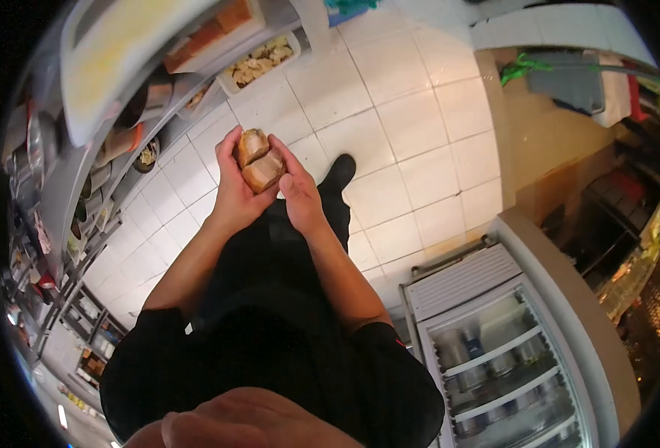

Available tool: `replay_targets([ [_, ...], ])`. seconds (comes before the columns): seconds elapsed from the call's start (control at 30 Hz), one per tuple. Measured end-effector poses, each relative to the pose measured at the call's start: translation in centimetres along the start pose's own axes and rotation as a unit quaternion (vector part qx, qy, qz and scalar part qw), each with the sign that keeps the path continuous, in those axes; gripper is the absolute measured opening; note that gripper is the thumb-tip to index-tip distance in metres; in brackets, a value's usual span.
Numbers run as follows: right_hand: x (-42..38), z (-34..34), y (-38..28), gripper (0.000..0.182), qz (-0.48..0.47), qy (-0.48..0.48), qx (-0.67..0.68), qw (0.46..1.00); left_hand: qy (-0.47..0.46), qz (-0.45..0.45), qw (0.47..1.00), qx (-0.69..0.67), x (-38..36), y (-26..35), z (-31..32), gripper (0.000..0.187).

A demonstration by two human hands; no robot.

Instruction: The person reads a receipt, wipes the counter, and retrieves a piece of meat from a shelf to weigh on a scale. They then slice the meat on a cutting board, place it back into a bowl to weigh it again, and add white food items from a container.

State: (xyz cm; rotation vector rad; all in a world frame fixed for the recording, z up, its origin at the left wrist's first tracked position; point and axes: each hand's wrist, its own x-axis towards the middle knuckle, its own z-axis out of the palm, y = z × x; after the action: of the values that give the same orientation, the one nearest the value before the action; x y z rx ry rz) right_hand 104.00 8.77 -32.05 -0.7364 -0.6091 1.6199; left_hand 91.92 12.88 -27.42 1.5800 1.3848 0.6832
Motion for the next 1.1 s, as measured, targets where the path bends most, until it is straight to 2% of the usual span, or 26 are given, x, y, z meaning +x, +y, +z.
replay_targets([
  [0.07,0.5,2.8,-1.9,0.073,0.003,-0.033,-0.004,0.999,0.033,-0.012,0.999,0.035,-0.4,2.8,-2.1,0.097],
  [0.13,0.8,5.9,-3.0,0.062,0.072,0.023,0.027,0.997,-0.006,-0.043,0.999,-0.012,-0.6,5.1,-5.0,0.103],
  [0.17,1.2,6.7,-3.4,0.062,0.072,0.009,0.018,0.997,0.01,-0.037,0.999,-0.016,-0.7,6.1,-6.5,0.103],
  [0.23,1.5,8.4,-3.8,0.053,0.138,0.03,0.13,0.981,-0.018,-0.072,0.993,-0.097,-1.3,7.2,-9.7,0.096],
  [0.27,2.1,9.3,-4.0,0.053,0.138,0.022,0.12,0.983,-0.008,-0.065,0.992,-0.103,-1.5,7.3,-11.3,0.096],
  [0.33,3.0,11.5,-4.0,0.051,0.174,0.023,0.173,0.969,-0.051,-0.076,0.99,-0.107,-1.6,6.7,-14.4,0.083],
  [0.37,3.2,12.2,-4.0,0.051,0.174,0.02,0.168,0.97,-0.034,-0.053,0.994,-0.093,-1.6,6.5,-15.2,0.075],
  [0.43,4.0,13.5,-3.6,0.052,0.202,0.065,0.164,0.963,-0.049,-0.078,0.989,-0.118,-1.4,5.4,-16.3,0.076],
  [0.5,4.5,13.9,-2.4,0.053,0.205,0.098,0.117,0.967,-0.073,-0.111,0.981,-0.139,-1.0,3.9,-16.7,0.077],
  [0.57,4.9,13.9,-1.7,0.055,0.207,0.141,0.076,0.965,-0.084,-0.163,0.958,-0.218,-0.1,2.6,-16.6,0.079],
  [0.67,5.1,12.6,-2.0,0.055,0.215,0.16,0.071,0.961,-0.16,-0.178,0.953,-0.186,1.9,2.1,-16.8,0.082],
  [0.73,5.0,11.4,-2.3,0.053,0.182,0.078,-0.002,0.98,-0.208,-0.155,0.95,-0.175,3.4,1.4,-16.1,0.083],
  [0.8,4.8,10.6,-2.8,0.054,0.189,0.091,-0.027,0.977,-0.272,-0.172,0.935,-0.148,4.6,1.6,-15.4,0.081],
  [0.83,4.7,10.1,-3.1,0.055,0.201,0.094,-0.057,0.973,-0.257,-0.163,0.942,-0.142,5.0,2.3,-14.9,0.074],
  [0.97,5.3,7.5,-3.9,0.055,0.187,0.121,-0.016,0.975,-0.294,-0.135,0.931,-0.166,7.5,-0.4,-12.5,0.064],
  [1.03,5.9,6.5,-4.9,0.053,0.243,0.097,0.04,0.964,-0.296,-0.333,0.83,-0.336,9.4,-2.0,-11.5,0.05],
  [1.1,6.3,4.3,-2.8,0.051,0.215,0.13,-0.005,0.968,-0.183,-0.289,0.899,-0.274,11.4,-4.3,-9.4,0.043],
])
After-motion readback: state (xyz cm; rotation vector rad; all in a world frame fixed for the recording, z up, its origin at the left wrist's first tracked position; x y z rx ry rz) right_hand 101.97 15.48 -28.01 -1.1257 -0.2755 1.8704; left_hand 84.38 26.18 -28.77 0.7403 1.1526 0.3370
